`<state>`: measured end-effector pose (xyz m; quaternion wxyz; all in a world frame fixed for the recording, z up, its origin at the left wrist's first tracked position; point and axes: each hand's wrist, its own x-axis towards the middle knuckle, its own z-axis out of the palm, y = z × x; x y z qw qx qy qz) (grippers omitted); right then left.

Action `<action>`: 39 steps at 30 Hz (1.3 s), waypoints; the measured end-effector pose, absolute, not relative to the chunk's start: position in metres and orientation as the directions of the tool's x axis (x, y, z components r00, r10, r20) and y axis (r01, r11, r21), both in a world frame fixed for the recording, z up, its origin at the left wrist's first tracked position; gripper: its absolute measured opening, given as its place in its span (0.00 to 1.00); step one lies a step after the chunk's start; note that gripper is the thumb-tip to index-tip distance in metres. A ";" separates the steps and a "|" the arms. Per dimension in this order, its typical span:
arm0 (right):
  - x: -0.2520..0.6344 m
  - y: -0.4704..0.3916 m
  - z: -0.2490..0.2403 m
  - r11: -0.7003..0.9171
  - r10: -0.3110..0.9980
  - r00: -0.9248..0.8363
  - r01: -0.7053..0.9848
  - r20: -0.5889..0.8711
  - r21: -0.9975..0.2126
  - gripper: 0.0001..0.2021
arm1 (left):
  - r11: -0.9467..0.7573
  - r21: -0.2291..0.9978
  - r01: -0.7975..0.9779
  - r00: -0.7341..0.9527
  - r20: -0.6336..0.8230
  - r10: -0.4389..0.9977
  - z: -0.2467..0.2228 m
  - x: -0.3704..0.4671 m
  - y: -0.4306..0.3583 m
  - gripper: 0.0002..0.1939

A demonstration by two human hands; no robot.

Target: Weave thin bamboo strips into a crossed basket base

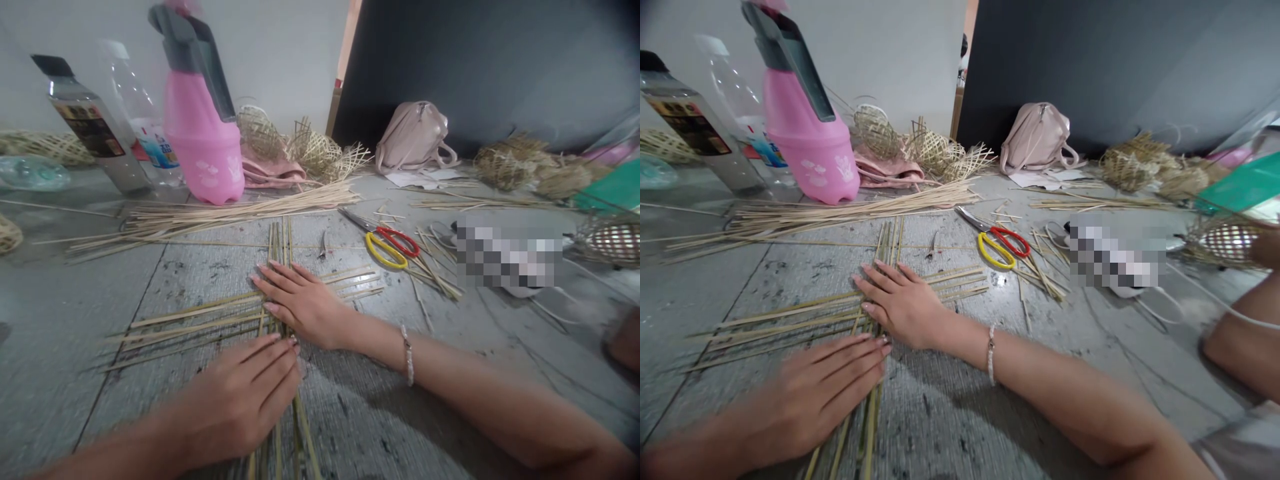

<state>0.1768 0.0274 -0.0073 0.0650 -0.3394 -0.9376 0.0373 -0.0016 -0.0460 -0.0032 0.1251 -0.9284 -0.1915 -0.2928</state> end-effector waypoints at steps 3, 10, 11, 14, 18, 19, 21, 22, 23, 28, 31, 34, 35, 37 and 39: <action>0.177 0.027 -0.009 0.770 0.638 -0.763 0.628 0.106 -0.113 0.25 | -0.865 -0.197 0.462 0.758 0.593 0.270 -0.003 -0.001 -0.050 0.20; 0.177 0.028 -0.014 0.771 0.637 -0.758 0.629 0.142 -0.098 0.25 | -0.765 -0.302 0.569 0.720 0.632 0.286 -0.003 0.006 -0.055 0.17; 0.177 0.028 -0.015 0.772 0.635 -0.758 0.629 0.146 -0.094 0.25 | -0.753 -0.312 0.579 0.717 0.634 0.288 -0.003 0.007 -0.056 0.17; 0.176 0.028 -0.016 0.774 0.633 -0.760 0.627 0.149 -0.086 0.25 | -0.722 -0.328 0.609 0.708 0.635 0.309 -0.001 0.008 -0.056 0.16; 0.177 0.028 -0.017 0.771 0.636 -0.756 0.630 0.156 -0.090 0.25 | -0.718 -0.314 0.622 0.694 0.646 0.318 -0.001 0.007 -0.054 0.15; 0.177 0.029 -0.017 0.772 0.635 -0.757 0.629 0.158 -0.088 0.25 | -0.728 -0.314 0.610 0.699 0.646 0.307 -0.001 0.006 -0.054 0.14; 0.177 0.029 -0.017 0.775 0.630 -0.760 0.626 0.159 -0.084 0.25 | -0.746 -0.311 0.589 0.709 0.643 0.291 -0.003 0.004 -0.053 0.13; 0.177 0.029 -0.017 0.776 0.629 -0.761 0.624 0.157 -0.085 0.25 | -0.753 -0.307 0.582 0.710 0.643 0.286 -0.004 0.003 -0.053 0.13; 0.177 0.029 -0.017 0.776 0.630 -0.761 0.624 0.154 -0.090 0.25 | -0.758 -0.305 0.576 0.713 0.641 0.284 -0.005 0.002 -0.054 0.14; 0.178 0.028 -0.014 0.773 0.634 -0.761 0.624 0.138 -0.117 0.25 | -0.792 -0.246 0.559 0.710 0.635 0.304 -0.006 -0.002 -0.054 0.18; 0.178 0.028 -0.012 0.777 0.630 -0.766 0.619 0.130 -0.114 0.25 | -0.824 -0.172 0.539 0.703 0.631 0.327 -0.003 -0.002 -0.050 0.17; 0.177 0.029 -0.012 0.770 0.638 -0.762 0.626 0.114 -0.123 0.25 | -0.856 -0.057 0.514 0.681 0.633 0.367 -0.002 0.002 -0.046 0.17; 0.177 0.029 -0.012 0.767 0.641 -0.760 0.629 0.109 -0.128 0.25 | -0.861 -0.004 0.509 0.668 0.632 0.392 -0.003 0.003 -0.045 0.17; 0.176 0.028 -0.011 0.762 0.647 -0.755 0.633 0.105 -0.137 0.25 | -0.854 0.093 0.511 0.632 0.633 0.447 -0.005 0.006 -0.043 0.14; 0.176 0.028 -0.011 0.761 0.648 -0.754 0.634 0.107 -0.142 0.25 | -0.840 0.151 0.522 0.593 0.643 0.484 -0.007 0.008 -0.043 0.10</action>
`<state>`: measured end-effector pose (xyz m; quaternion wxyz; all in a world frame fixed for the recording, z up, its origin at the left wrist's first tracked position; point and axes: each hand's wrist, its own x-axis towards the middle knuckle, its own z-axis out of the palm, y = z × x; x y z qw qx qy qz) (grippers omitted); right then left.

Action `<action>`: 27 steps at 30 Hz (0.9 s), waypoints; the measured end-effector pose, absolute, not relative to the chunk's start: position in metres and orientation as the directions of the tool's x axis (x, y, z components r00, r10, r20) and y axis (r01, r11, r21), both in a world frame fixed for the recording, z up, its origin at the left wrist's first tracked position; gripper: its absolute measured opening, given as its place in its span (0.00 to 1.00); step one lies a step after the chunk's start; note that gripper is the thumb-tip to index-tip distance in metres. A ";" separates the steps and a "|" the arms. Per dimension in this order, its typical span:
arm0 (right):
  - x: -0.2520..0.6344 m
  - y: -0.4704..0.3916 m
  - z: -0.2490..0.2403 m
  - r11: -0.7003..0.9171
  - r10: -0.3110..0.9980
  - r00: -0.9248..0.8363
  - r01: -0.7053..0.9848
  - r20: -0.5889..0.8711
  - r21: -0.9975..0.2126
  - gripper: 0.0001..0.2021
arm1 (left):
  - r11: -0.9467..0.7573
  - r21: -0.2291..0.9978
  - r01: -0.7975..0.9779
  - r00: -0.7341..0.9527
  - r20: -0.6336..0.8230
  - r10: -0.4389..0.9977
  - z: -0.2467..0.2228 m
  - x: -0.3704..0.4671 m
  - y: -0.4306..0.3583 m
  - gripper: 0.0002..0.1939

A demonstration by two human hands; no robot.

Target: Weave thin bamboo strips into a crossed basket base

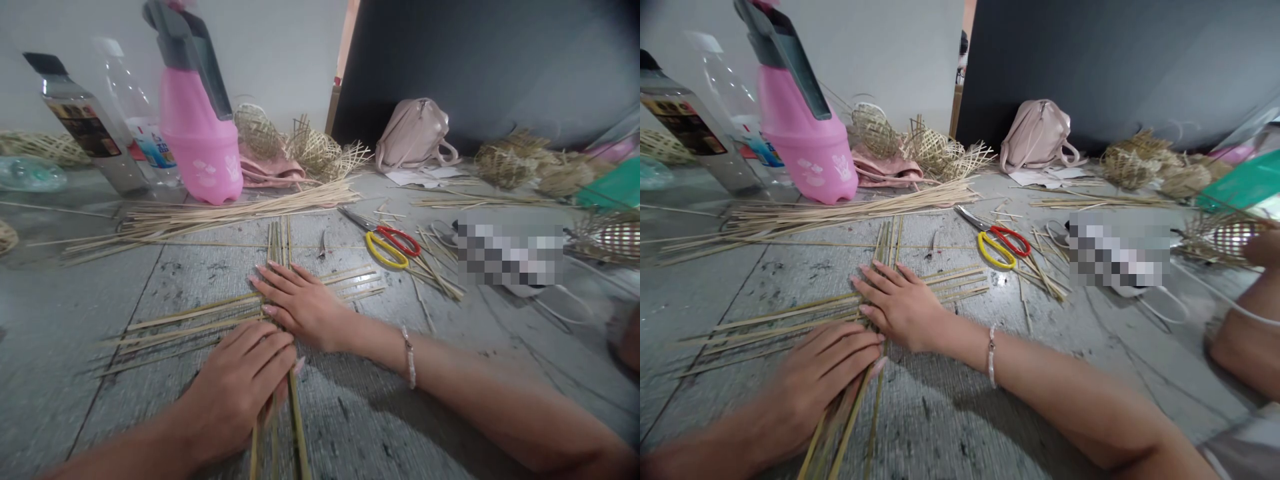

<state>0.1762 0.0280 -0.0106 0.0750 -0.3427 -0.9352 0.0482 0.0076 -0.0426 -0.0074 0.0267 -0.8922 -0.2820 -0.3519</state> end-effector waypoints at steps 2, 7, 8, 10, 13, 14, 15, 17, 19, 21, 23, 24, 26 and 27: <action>0.176 0.028 -0.010 0.762 0.646 -0.756 0.632 0.107 -0.142 0.25 | -0.830 0.136 0.541 0.575 0.660 0.483 -0.008 0.009 -0.043 0.09; 0.176 0.027 -0.009 0.757 0.652 -0.752 0.638 0.100 -0.143 0.25 | -0.815 -0.074 0.575 0.626 0.681 0.380 -0.007 0.008 -0.047 0.11; 0.176 0.027 -0.009 0.755 0.655 -0.749 0.640 0.103 -0.144 0.25 | -0.813 -0.108 0.572 0.643 0.675 0.362 -0.007 0.007 -0.048 0.13; 0.176 0.028 -0.010 0.755 0.655 -0.748 0.640 0.111 -0.143 0.25 | -0.807 -0.139 0.573 0.665 0.655 0.359 -0.006 0.006 -0.050 0.16; 0.176 0.028 -0.012 0.765 0.644 -0.756 0.631 0.119 -0.130 0.26 | -0.799 -0.125 0.588 0.662 0.642 0.387 -0.004 0.006 -0.050 0.19; 0.176 0.028 -0.012 0.765 0.643 -0.756 0.631 0.119 -0.125 0.26 | -0.805 -0.114 0.582 0.664 0.638 0.389 -0.003 0.006 -0.049 0.20; 0.176 0.028 -0.012 0.764 0.646 -0.754 0.634 0.119 -0.122 0.26 | -0.816 -0.104 0.569 0.668 0.637 0.384 -0.002 0.006 -0.048 0.20; 0.176 0.028 -0.012 0.756 0.654 -0.747 0.643 0.119 -0.122 0.26 | -0.843 -0.083 0.531 0.680 0.635 0.366 -0.001 0.006 -0.044 0.21; 0.175 0.028 -0.012 0.751 0.660 -0.741 0.648 0.120 -0.127 0.25 | -0.861 -0.060 0.505 0.679 0.643 0.354 -0.001 0.006 -0.041 0.22; 0.175 0.028 -0.012 0.749 0.662 -0.739 0.649 0.126 -0.131 0.25 | -0.866 -0.046 0.498 0.674 0.649 0.353 -0.002 0.006 -0.038 0.23; 0.175 0.027 -0.011 0.747 0.664 -0.737 0.651 0.127 -0.132 0.25 | -0.871 -0.048 0.489 0.678 0.649 0.345 -0.003 0.005 -0.038 0.23; 0.175 0.027 -0.010 0.746 0.666 -0.735 0.653 0.124 -0.131 0.25 | -0.876 -0.054 0.479 0.687 0.644 0.336 -0.003 0.004 -0.039 0.23; 0.175 0.026 -0.010 0.743 0.670 -0.734 0.658 0.116 -0.128 0.25 | -0.889 -0.067 0.454 0.705 0.637 0.312 -0.004 0.003 -0.040 0.23; 0.174 0.026 -0.010 0.743 0.669 -0.734 0.658 0.113 -0.126 0.24 | -0.894 -0.076 0.441 0.716 0.630 0.300 -0.004 0.003 -0.041 0.23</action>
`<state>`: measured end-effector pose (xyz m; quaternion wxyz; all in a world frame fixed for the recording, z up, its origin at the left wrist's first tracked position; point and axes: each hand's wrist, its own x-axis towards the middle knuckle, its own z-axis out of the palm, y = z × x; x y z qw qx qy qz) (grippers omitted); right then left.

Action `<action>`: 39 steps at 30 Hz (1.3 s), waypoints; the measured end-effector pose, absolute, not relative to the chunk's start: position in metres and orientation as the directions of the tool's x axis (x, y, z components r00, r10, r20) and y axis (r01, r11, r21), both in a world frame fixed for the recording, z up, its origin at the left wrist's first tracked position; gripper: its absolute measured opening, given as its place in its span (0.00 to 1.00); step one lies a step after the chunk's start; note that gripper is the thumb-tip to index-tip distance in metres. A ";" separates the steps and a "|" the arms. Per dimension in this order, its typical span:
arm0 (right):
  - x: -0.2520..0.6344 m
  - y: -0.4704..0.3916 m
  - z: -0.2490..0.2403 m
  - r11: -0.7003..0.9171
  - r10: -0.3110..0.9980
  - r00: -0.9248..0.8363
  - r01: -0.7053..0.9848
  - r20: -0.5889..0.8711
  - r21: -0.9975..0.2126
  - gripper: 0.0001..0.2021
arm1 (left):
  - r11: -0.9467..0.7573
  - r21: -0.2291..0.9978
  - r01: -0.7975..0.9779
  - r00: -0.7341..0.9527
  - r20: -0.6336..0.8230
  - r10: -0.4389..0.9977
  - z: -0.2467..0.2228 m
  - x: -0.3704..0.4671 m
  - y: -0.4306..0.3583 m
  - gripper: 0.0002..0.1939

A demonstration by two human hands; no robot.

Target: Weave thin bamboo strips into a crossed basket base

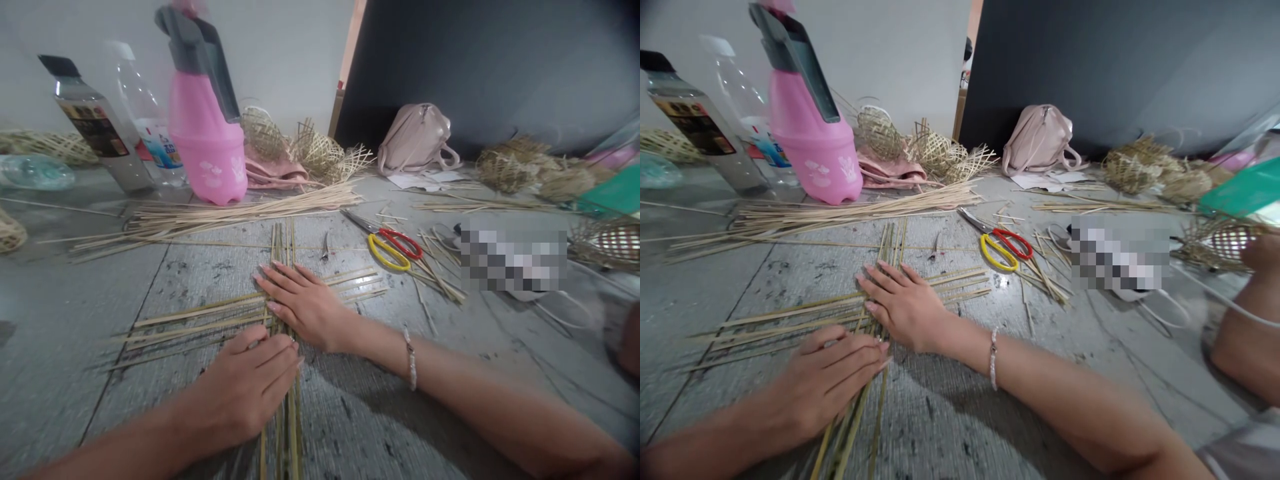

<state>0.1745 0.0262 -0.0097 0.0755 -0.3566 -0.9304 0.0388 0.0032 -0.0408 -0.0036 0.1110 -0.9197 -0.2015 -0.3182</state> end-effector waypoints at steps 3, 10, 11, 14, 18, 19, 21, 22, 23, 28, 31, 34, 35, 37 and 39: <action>0.174 0.026 -0.010 0.744 0.668 -0.736 0.655 0.111 -0.133 0.24 | -0.902 -0.103 0.420 0.744 0.608 0.278 0.000 0.004 -0.042 0.23; 0.185 0.034 -0.003 0.726 0.647 -0.740 0.522 0.186 -0.449 0.26 | -0.916 0.058 0.398 0.757 0.543 0.363 0.005 -0.003 -0.030 0.18; 0.188 0.034 0.001 0.714 0.654 -0.719 0.484 0.235 -0.506 0.25 | -0.915 0.063 0.399 0.753 0.546 0.367 0.004 -0.005 -0.029 0.16; 0.199 0.028 0.015 0.739 0.645 -0.652 0.400 0.397 -0.542 0.19 | -0.891 -0.008 0.453 0.715 0.600 0.358 0.000 -0.010 -0.028 0.12; 0.207 0.007 0.021 0.850 0.524 -0.732 0.417 0.436 -0.321 0.12 | -0.825 -0.041 0.564 0.637 0.657 0.403 0.000 -0.009 -0.030 0.10; 0.207 0.002 0.020 0.876 0.483 -0.761 0.423 0.434 -0.232 0.11 | -0.814 -0.036 0.580 0.631 0.653 0.420 0.000 -0.008 -0.030 0.10; 0.207 -0.006 0.014 0.903 0.401 -0.786 0.425 0.470 -0.061 0.06 | -0.805 0.010 0.594 0.629 0.618 0.471 0.000 -0.007 -0.030 0.08; 0.207 -0.008 0.010 0.908 0.359 -0.784 0.419 0.507 0.005 0.05 | -0.807 0.048 0.589 0.634 0.591 0.498 0.001 -0.007 -0.030 0.07; 0.206 -0.009 0.007 0.912 0.317 -0.779 0.407 0.540 0.052 0.07 | -0.814 0.087 0.574 0.650 0.556 0.518 0.002 -0.009 -0.028 0.07; 0.205 -0.005 0.004 0.941 0.183 -0.797 0.311 0.575 0.131 0.12 | -0.861 0.279 0.426 0.781 0.367 0.505 0.026 -0.034 -0.014 0.22; 0.206 -0.002 0.008 0.941 0.152 -0.798 0.297 0.583 0.161 0.10 | -0.798 0.357 0.486 0.725 0.345 0.596 0.037 -0.041 0.000 0.22; 0.206 0.000 0.008 0.945 0.095 -0.804 0.258 0.587 0.201 0.08 | -0.793 0.324 0.517 0.722 0.334 0.607 0.029 -0.027 0.014 0.18; 0.206 0.000 0.007 0.945 0.077 -0.808 0.245 0.584 0.214 0.07 | -0.801 0.296 0.520 0.742 0.308 0.595 0.024 -0.020 0.019 0.19; 0.207 -0.001 0.006 0.944 0.055 -0.814 0.231 0.578 0.236 0.07 | -0.831 0.265 0.489 0.803 0.236 0.548 0.011 -0.008 0.027 0.21; 0.207 -0.002 0.004 0.942 0.042 -0.817 0.223 0.575 0.249 0.07 | -0.846 0.267 0.461 0.842 0.167 0.512 0.000 0.000 0.034 0.22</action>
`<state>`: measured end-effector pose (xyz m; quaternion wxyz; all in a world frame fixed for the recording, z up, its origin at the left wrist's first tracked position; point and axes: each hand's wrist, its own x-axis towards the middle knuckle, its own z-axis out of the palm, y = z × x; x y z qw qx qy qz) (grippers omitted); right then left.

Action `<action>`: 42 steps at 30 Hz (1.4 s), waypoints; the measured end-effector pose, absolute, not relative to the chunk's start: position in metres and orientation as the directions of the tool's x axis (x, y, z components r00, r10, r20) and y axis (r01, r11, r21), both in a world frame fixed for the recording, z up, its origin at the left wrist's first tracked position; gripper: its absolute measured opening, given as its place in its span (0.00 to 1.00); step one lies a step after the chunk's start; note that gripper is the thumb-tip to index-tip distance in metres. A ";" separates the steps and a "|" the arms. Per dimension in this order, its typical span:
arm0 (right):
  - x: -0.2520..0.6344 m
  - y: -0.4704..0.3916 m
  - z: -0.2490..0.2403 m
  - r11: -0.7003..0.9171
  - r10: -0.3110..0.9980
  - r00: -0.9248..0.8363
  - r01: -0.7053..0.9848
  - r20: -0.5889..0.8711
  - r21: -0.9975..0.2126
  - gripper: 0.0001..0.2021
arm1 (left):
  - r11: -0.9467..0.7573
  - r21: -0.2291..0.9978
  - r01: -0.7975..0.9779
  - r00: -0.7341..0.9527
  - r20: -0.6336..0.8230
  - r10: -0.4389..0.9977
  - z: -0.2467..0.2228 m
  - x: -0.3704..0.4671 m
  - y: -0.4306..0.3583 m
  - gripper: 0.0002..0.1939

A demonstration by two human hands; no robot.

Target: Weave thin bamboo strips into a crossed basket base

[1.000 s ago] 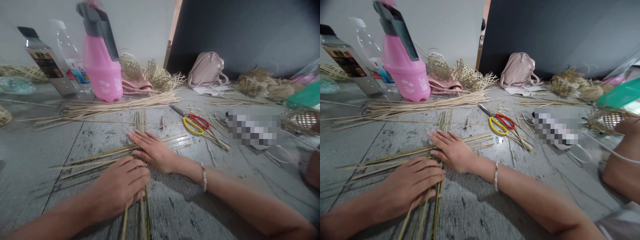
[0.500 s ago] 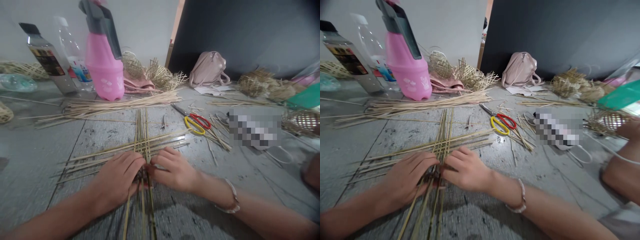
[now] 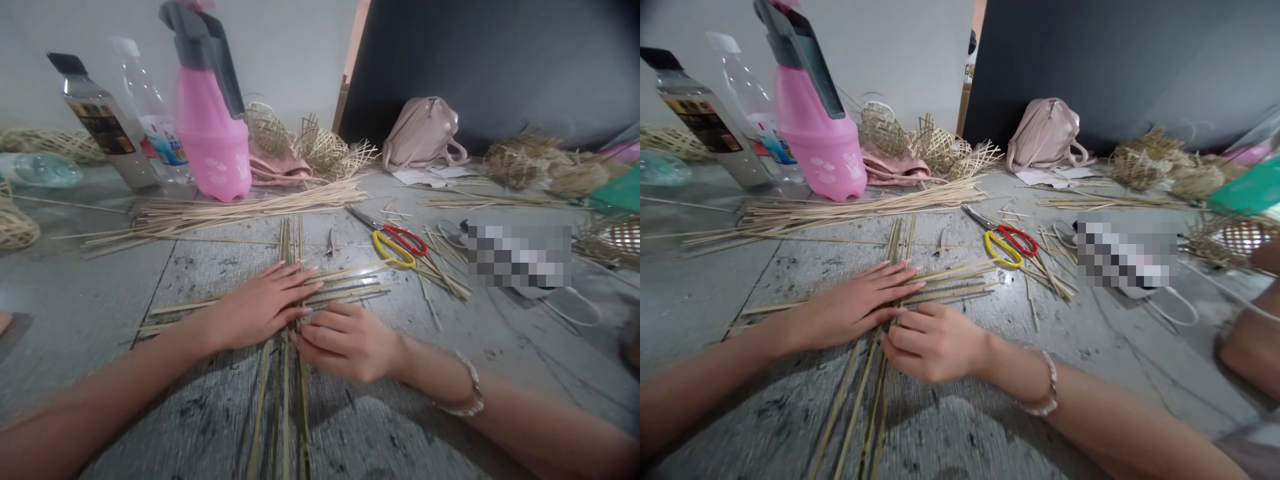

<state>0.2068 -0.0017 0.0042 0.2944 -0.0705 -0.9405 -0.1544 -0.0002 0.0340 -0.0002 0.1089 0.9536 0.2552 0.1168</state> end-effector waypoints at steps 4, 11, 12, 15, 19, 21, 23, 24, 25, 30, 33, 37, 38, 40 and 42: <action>0.208 -0.002 0.004 0.943 0.016 -0.823 0.200 0.568 0.264 0.09 | -0.836 0.286 0.468 0.850 0.112 0.514 -0.010 0.002 0.041 0.22; 0.210 0.006 0.005 0.953 -0.032 -0.797 0.157 0.603 0.259 0.07 | -0.806 0.238 0.542 0.817 0.073 0.572 -0.011 0.004 0.038 0.32; 0.210 0.006 0.004 0.956 -0.038 -0.797 0.146 0.603 0.253 0.08 | -0.803 0.230 0.550 0.814 0.067 0.577 -0.012 0.004 0.038 0.32; 0.209 0.007 0.003 0.966 -0.039 -0.804 0.121 0.593 0.227 0.10 | -0.792 0.222 0.568 0.805 0.048 0.591 -0.012 0.005 0.037 0.30; 0.208 0.005 0.001 0.981 -0.051 -0.823 0.067 0.566 0.185 0.13 | -0.782 0.220 0.583 0.795 0.045 0.605 -0.011 0.007 0.037 0.30; 0.207 0.005 0.000 0.984 -0.057 -0.827 0.048 0.559 0.171 0.13 | -0.777 0.222 0.589 0.791 0.038 0.610 -0.011 0.007 0.036 0.29; 0.207 0.004 0.000 0.986 -0.056 -0.830 0.044 0.556 0.164 0.14 | -0.771 0.225 0.596 0.787 0.026 0.616 -0.011 0.007 0.036 0.29; 0.207 0.004 0.001 0.986 -0.049 -0.833 0.047 0.551 0.158 0.14 | -0.772 0.228 0.594 0.790 0.020 0.613 -0.010 0.006 0.036 0.28; 0.207 0.004 0.001 0.987 -0.040 -0.839 0.052 0.543 0.152 0.14 | -0.777 0.231 0.586 0.796 0.015 0.605 -0.010 0.005 0.037 0.28; 0.207 0.003 0.003 0.984 -0.030 -0.842 0.069 0.539 0.163 0.15 | -0.831 0.253 0.495 0.860 -0.008 0.510 -0.006 -0.004 0.040 0.30; 0.207 0.003 0.004 0.983 -0.032 -0.841 0.071 0.540 0.169 0.15 | -0.836 0.231 0.498 0.863 -0.034 0.505 -0.005 -0.006 0.040 0.31; 0.207 0.003 0.003 0.982 -0.026 -0.837 0.080 0.547 0.169 0.15 | -0.853 0.185 0.487 0.871 -0.040 0.489 -0.006 -0.005 0.039 0.29; 0.207 0.003 0.002 0.983 -0.026 -0.837 0.078 0.547 0.165 0.15 | -0.860 0.172 0.481 0.875 -0.032 0.483 -0.007 -0.005 0.039 0.29; 0.208 0.002 0.002 0.987 -0.025 -0.841 0.065 0.540 0.147 0.15 | -0.871 0.146 0.469 0.881 -0.013 0.472 -0.008 -0.004 0.038 0.28; 0.208 0.002 0.001 0.992 -0.027 -0.851 0.044 0.525 0.122 0.15 | -0.876 0.125 0.466 0.883 0.003 0.470 -0.008 -0.004 0.037 0.28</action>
